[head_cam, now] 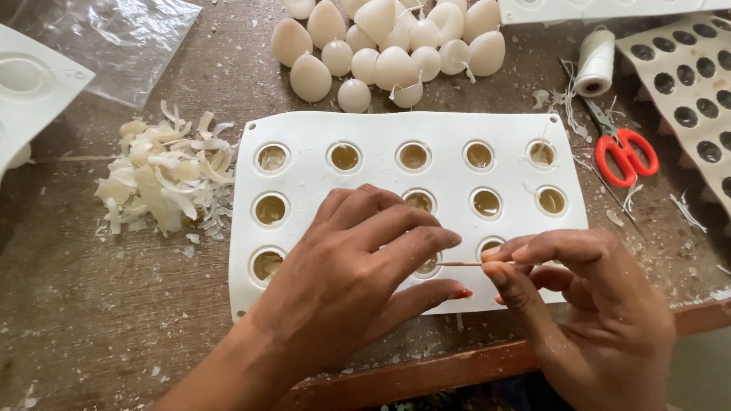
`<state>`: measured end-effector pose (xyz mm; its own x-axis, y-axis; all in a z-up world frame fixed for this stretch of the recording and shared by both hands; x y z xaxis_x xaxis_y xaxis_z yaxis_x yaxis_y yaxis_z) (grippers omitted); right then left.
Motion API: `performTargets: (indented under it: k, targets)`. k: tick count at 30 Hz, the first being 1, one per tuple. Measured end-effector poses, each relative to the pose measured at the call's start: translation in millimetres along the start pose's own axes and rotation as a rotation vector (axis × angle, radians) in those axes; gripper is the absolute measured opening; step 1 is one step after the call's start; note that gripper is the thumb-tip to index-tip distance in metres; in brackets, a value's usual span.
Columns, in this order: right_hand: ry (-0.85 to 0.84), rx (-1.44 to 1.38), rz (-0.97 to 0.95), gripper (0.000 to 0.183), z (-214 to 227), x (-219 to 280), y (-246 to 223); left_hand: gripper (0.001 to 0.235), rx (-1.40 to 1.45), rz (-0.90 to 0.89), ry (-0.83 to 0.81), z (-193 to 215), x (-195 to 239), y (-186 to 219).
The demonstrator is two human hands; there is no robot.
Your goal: The person places wicks into a white silicone mold with multiple round cavities, then flips the mold to release solidified white egg-shaped candles. They clean wax shavings from the table and continue handling the mold and finished candles.
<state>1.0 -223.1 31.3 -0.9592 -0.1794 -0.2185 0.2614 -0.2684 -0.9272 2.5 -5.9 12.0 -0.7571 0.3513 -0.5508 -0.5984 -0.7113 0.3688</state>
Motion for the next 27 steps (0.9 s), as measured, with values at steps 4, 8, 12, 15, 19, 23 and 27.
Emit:
performTargets:
  k: [4, 8, 12, 15, 19, 23, 27]
  targets:
    - [0.0, -0.025, 0.028, 0.022, -1.3, 3.4, 0.6, 0.022, 0.032, 0.023, -0.001, 0.8, 1.6, 3.1]
    - [-0.014, -0.019, 0.051, 0.024, 11.3, 1.0, 9.0, 0.015, 0.055, 0.044, -0.015, -0.2, 2.2, 3.8]
    - [-0.023, 0.071, 0.052, 0.026, 15.2, 2.5, 14.4, 0.022, 0.094, 0.028, 0.041, 5.6, -1.4, 5.8]
    - [-0.015, 0.032, 0.071, 0.021, -0.6, 5.8, 0.5, 0.015, 0.082, 0.006, 0.052, -1.1, 3.0, 5.6]
    - [-0.078, -0.005, 0.166, 0.025, 8.9, 1.0, 10.3, 0.015, 0.087, 0.015, 0.032, 0.7, 2.8, 6.7]
    - [-0.02, 0.032, 0.121, 0.026, 12.0, -0.8, 6.2, 0.015, 0.068, 0.012, 0.057, 3.3, 1.2, 7.5]
    - [-0.002, 0.006, 0.122, 0.031, 17.7, -3.9, 12.0, 0.015, 0.027, 0.002, 0.07, 7.6, -0.4, 7.0]
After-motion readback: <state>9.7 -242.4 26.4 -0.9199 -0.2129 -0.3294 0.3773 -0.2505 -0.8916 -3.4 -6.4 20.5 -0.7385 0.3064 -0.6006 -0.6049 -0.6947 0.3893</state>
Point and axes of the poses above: each hand's wrist, its own x-axis away from the middle knuckle, its own z-axis out of the back of the hand, y = z × x, the point moved 1 cm from there along -x, towards the middle knuckle, and after that the axes turned 13 degrees about -x, right-handed, at the moved point
